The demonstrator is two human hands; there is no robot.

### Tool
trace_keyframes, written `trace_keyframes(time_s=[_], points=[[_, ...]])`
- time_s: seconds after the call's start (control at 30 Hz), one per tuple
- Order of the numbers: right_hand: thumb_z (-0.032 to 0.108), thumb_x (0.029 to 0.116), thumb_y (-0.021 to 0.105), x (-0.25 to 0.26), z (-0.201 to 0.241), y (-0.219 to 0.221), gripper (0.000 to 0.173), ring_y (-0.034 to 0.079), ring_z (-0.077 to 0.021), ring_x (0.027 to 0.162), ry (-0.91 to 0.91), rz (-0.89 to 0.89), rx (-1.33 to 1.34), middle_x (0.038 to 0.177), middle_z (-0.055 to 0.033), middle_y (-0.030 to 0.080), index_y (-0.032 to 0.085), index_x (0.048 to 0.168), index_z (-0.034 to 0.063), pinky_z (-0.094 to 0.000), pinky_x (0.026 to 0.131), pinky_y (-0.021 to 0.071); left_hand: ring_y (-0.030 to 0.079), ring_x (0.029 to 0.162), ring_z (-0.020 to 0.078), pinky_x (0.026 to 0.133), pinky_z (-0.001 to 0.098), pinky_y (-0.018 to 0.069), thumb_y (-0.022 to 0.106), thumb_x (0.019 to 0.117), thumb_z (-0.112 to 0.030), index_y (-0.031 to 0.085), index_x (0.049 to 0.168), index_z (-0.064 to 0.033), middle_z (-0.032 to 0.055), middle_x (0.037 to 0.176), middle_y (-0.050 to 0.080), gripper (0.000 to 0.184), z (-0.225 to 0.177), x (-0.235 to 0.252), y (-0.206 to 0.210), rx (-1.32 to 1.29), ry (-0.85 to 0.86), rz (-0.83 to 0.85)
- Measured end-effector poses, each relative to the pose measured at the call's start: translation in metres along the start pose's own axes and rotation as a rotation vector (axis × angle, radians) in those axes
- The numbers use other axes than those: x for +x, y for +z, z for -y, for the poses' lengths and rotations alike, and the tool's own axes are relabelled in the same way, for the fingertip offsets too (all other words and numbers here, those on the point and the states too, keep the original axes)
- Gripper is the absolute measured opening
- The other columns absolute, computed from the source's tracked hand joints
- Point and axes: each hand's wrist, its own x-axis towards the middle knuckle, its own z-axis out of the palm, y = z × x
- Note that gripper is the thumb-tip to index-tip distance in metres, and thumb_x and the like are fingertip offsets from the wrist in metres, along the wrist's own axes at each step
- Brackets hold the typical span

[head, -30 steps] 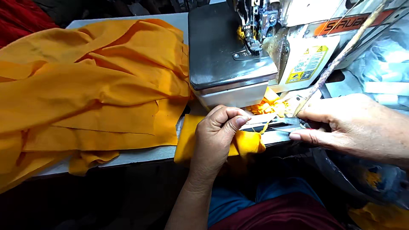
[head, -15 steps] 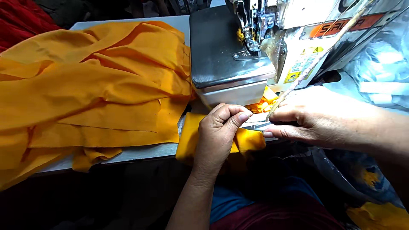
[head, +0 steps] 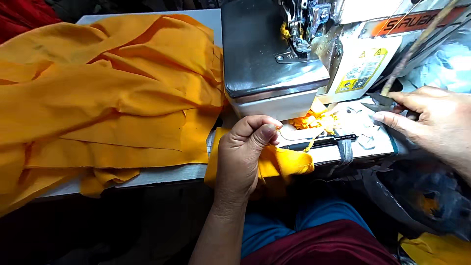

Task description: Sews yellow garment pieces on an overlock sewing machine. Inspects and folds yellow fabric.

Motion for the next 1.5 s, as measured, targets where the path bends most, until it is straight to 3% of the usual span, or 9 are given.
trace_keyframes(time_s=[0.17, 0.27, 0.37, 0.57, 0.9, 1.07, 1.2, 1.37, 1.5], points=[[0.034, 0.1007, 0.060, -0.020, -0.010, 0.010, 0.050, 0.058, -0.0574, 0.104, 0.080, -0.084, -0.026, 0.123, -0.0370, 0.058, 0.064, 0.130, -0.0066, -0.0739, 0.084, 0.0419, 0.070, 0.097, 0.0079, 0.091, 0.0244, 0.0575, 0.063, 0.0998, -0.012, 0.076, 0.097, -0.0137, -0.0034, 0.101, 0.075, 0.014, 0.002, -0.001, -0.005, 0.000, 0.044, 0.047], [0.032, 0.1039, 0.058, -0.021, 0.022, -0.002, 0.048, 0.060, -0.0425, 0.110, 0.110, -0.198, 0.038, 0.130, -0.0297, 0.056, 0.058, 0.142, 0.0017, -0.0561, 0.089, 0.0483, 0.070, 0.105, 0.0105, 0.096, 0.0267, 0.0561, 0.066, 0.0985, -0.019, 0.077, 0.096, -0.0151, -0.0027, 0.106, 0.075, 0.012, 0.003, 0.001, -0.007, 0.002, 0.062, 0.092], [0.019, 0.0992, 0.061, -0.008, 0.087, 0.002, 0.033, 0.065, -0.0238, 0.098, -0.100, -0.246, 0.280, 0.114, -0.0209, 0.067, 0.070, 0.123, -0.0008, -0.0351, 0.082, 0.0537, 0.068, 0.113, 0.0129, 0.100, 0.0284, 0.0547, 0.067, 0.0978, -0.023, 0.077, 0.094, -0.0154, -0.0021, 0.112, 0.074, 0.013, -0.001, 0.001, -0.006, 0.011, 0.050, 0.104], [0.022, 0.0889, 0.073, 0.019, 0.155, 0.041, 0.032, 0.065, -0.0174, 0.092, -0.197, -0.145, 0.611, 0.102, -0.0104, 0.068, 0.075, 0.116, 0.0045, -0.0265, 0.078, 0.0524, 0.067, 0.114, 0.0085, 0.095, 0.0215, 0.0554, 0.070, 0.0955, -0.022, 0.080, 0.095, -0.0165, -0.0036, 0.120, 0.073, 0.012, -0.004, -0.003, -0.006, -0.008, 0.026, 0.092], [0.000, 0.0892, 0.069, 0.020, 0.156, 0.043, 0.009, 0.062, -0.0090, 0.081, -0.089, 0.039, 0.943, 0.083, -0.0053, 0.066, 0.076, 0.085, 0.0017, -0.0212, 0.071, 0.0503, 0.062, 0.123, 0.0128, 0.103, 0.0256, 0.0511, 0.068, 0.0967, -0.028, 0.081, 0.094, -0.0194, -0.0037, 0.129, 0.069, 0.016, 0.000, -0.001, -0.011, 0.101, 0.062, 0.192], [0.003, 0.0929, 0.068, 0.003, 0.134, 0.028, 0.009, 0.064, -0.0041, 0.076, -0.128, -0.029, 1.025, 0.080, -0.0040, 0.070, 0.076, 0.090, 0.0007, -0.0182, 0.070, 0.0517, 0.063, 0.122, 0.0120, 0.105, 0.0289, 0.0507, 0.058, 0.1020, -0.040, 0.075, 0.119, -0.0210, -0.0072, 0.128, 0.070, 0.030, 0.005, 0.000, -0.013, 0.228, 0.110, 0.193], [0.009, 0.0971, 0.063, -0.037, 0.070, -0.011, 0.014, 0.068, -0.0024, 0.089, -0.173, -0.004, 0.928, 0.091, -0.0007, 0.073, 0.075, 0.093, 0.0025, -0.0168, 0.081, 0.0556, 0.066, 0.116, 0.0100, 0.102, 0.0274, 0.0529, 0.057, 0.1037, -0.034, 0.075, 0.112, -0.0208, -0.0093, 0.120, 0.071, 0.024, 0.012, 0.001, -0.017, 0.350, 0.122, 0.192], [0.010, 0.0965, 0.062, -0.126, -0.034, -0.052, 0.014, 0.068, 0.0024, 0.086, 0.343, -0.049, 0.646, 0.093, 0.0114, 0.074, 0.076, 0.096, 0.0139, -0.0164, 0.080, 0.0581, 0.066, 0.112, 0.0079, 0.101, 0.0268, 0.0537, 0.055, 0.1034, -0.022, 0.074, 0.109, -0.0166, -0.0100, 0.117, 0.071, 0.020, 0.015, 0.001, -0.024, 0.438, 0.092, 0.194], [0.005, 0.1001, 0.062, -0.185, -0.095, -0.052, 0.015, 0.067, -0.0211, 0.087, 0.903, 0.027, 0.238, 0.094, -0.0120, 0.073, 0.074, 0.106, -0.0006, -0.0462, 0.083, 0.0529, 0.066, 0.112, 0.0075, 0.102, 0.0271, 0.0529, 0.053, 0.1006, -0.014, 0.072, 0.107, -0.0098, -0.0085, 0.114, 0.072, 0.021, 0.015, 0.001, -0.024, 0.488, 0.077, 0.183]])
